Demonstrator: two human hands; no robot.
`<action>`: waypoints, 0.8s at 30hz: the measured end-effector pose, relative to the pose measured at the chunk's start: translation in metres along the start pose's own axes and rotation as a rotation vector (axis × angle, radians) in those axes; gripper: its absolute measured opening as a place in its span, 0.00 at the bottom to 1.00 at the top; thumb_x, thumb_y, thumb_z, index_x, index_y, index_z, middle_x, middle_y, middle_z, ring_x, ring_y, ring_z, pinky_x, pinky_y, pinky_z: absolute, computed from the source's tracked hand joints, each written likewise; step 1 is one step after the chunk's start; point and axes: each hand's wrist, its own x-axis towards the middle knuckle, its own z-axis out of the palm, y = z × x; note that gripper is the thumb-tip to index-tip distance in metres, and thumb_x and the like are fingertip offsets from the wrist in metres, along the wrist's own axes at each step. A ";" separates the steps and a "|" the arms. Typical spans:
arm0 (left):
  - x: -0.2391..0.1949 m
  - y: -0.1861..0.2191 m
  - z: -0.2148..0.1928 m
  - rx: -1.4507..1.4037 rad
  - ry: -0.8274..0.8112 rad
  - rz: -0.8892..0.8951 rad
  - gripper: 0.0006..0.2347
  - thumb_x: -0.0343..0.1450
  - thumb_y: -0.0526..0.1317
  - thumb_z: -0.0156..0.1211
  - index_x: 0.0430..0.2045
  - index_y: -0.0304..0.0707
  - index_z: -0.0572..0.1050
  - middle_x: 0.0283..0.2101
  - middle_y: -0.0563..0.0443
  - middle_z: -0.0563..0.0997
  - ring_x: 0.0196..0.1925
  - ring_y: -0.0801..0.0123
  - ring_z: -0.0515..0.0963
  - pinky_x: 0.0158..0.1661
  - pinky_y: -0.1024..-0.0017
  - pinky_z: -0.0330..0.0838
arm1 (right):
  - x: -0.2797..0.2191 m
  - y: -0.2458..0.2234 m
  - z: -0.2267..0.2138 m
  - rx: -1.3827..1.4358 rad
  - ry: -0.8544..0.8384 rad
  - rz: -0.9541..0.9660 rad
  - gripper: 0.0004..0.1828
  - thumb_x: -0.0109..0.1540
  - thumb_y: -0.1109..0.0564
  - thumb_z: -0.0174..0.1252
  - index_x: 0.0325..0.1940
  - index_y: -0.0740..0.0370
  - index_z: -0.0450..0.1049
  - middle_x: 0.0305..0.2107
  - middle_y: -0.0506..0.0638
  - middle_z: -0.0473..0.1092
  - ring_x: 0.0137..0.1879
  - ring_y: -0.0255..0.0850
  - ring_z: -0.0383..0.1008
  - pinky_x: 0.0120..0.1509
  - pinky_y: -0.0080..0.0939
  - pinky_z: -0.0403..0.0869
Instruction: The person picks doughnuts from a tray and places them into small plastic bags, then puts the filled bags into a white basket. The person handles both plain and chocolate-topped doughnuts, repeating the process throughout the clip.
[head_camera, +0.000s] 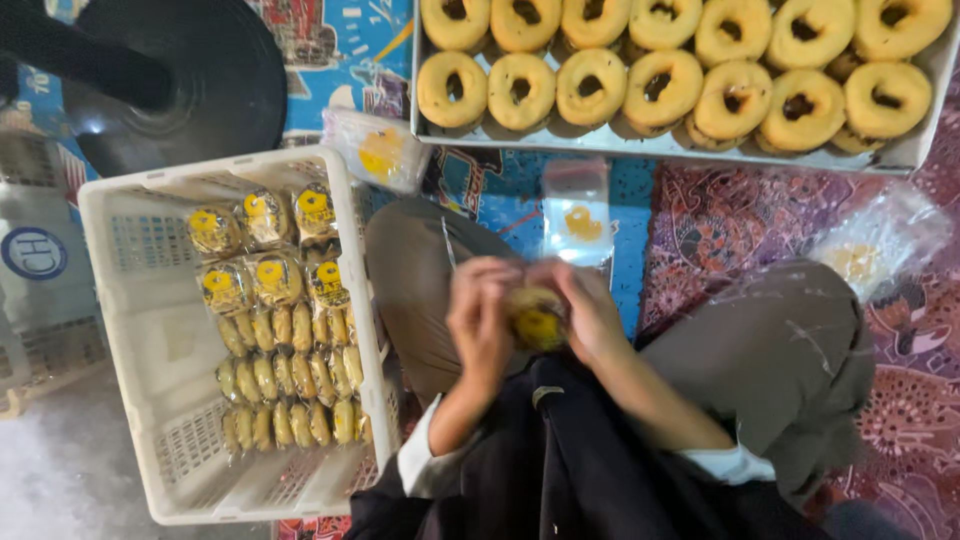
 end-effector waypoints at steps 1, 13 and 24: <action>-0.003 -0.008 -0.019 0.175 0.090 0.066 0.09 0.78 0.35 0.54 0.39 0.29 0.81 0.45 0.44 0.80 0.54 0.61 0.77 0.57 0.66 0.70 | 0.009 0.006 0.002 -0.075 -0.031 -0.048 0.18 0.67 0.47 0.60 0.47 0.65 0.84 0.47 0.49 0.77 0.55 0.38 0.76 0.65 0.39 0.73; -0.042 -0.053 -0.089 0.160 -0.078 -0.629 0.12 0.71 0.35 0.61 0.46 0.25 0.77 0.38 0.48 0.86 0.40 0.74 0.85 0.42 0.76 0.78 | 0.002 0.125 -0.056 -0.058 0.003 0.484 0.26 0.52 0.59 0.72 0.52 0.59 0.72 0.45 0.48 0.76 0.51 0.38 0.79 0.56 0.40 0.80; 0.118 -0.194 0.087 1.411 -0.835 0.022 0.46 0.59 0.61 0.69 0.71 0.48 0.53 0.75 0.41 0.50 0.76 0.43 0.44 0.64 0.31 0.47 | 0.141 0.061 -0.244 -0.873 0.603 -0.159 0.04 0.71 0.61 0.56 0.45 0.61 0.77 0.35 0.54 0.77 0.39 0.44 0.77 0.45 0.44 0.74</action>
